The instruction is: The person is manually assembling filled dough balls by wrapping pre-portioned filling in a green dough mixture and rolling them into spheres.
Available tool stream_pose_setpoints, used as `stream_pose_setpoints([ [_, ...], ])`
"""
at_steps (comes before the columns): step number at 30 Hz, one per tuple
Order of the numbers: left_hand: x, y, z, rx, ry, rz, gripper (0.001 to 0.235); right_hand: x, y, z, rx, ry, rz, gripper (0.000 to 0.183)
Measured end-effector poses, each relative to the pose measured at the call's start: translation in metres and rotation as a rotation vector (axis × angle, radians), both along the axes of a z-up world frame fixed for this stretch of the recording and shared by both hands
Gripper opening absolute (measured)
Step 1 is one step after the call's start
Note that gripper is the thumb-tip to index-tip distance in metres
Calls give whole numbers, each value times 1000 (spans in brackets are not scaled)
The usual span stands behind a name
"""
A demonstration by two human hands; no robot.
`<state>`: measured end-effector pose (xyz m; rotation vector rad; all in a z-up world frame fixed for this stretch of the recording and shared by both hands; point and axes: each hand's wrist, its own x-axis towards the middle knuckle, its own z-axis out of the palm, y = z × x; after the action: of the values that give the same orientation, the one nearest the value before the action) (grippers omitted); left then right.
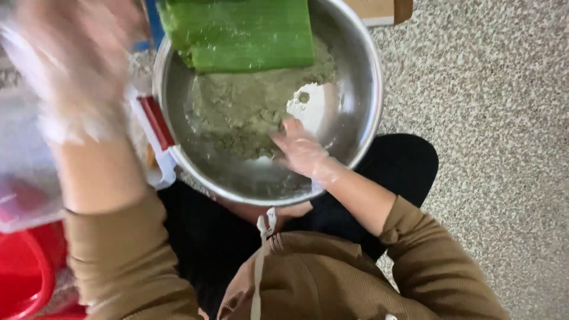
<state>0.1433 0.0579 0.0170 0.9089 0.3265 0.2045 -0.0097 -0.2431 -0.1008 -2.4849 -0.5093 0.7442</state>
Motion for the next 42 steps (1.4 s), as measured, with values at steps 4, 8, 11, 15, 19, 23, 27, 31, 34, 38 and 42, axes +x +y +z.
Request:
stream_pose_setpoints([
  [4,-113,-50,14,135,182,-315,20,-7,0,-23,-32,-81,58,33],
  [8,-199,-68,-36,18,401,-368,39,5,-16,-14,-222,67,-246,41],
  [11,-236,-78,-78,640,255,-509,20,-17,6,23,-488,126,-103,82],
  [15,-248,-98,-99,254,456,-514,37,-20,17,-44,-572,35,-214,64],
  [19,-234,-104,-112,117,611,-337,31,-9,22,-17,-450,159,-370,32],
  [23,-227,-99,-94,107,609,-322,36,-5,14,-15,-369,193,-349,26],
  [27,-227,-96,-90,143,589,-395,36,-9,-14,6,-307,174,-185,34],
  [31,-234,-100,-78,321,551,-611,54,-30,-23,72,-26,324,-198,43],
  [34,-239,-110,-70,368,446,-801,72,-56,-9,77,166,247,-171,51],
  [38,-248,-121,-64,443,315,-658,50,-82,18,55,301,-142,-174,60],
  [42,-246,-106,-10,730,326,-628,46,-78,27,71,306,-402,-21,49],
])
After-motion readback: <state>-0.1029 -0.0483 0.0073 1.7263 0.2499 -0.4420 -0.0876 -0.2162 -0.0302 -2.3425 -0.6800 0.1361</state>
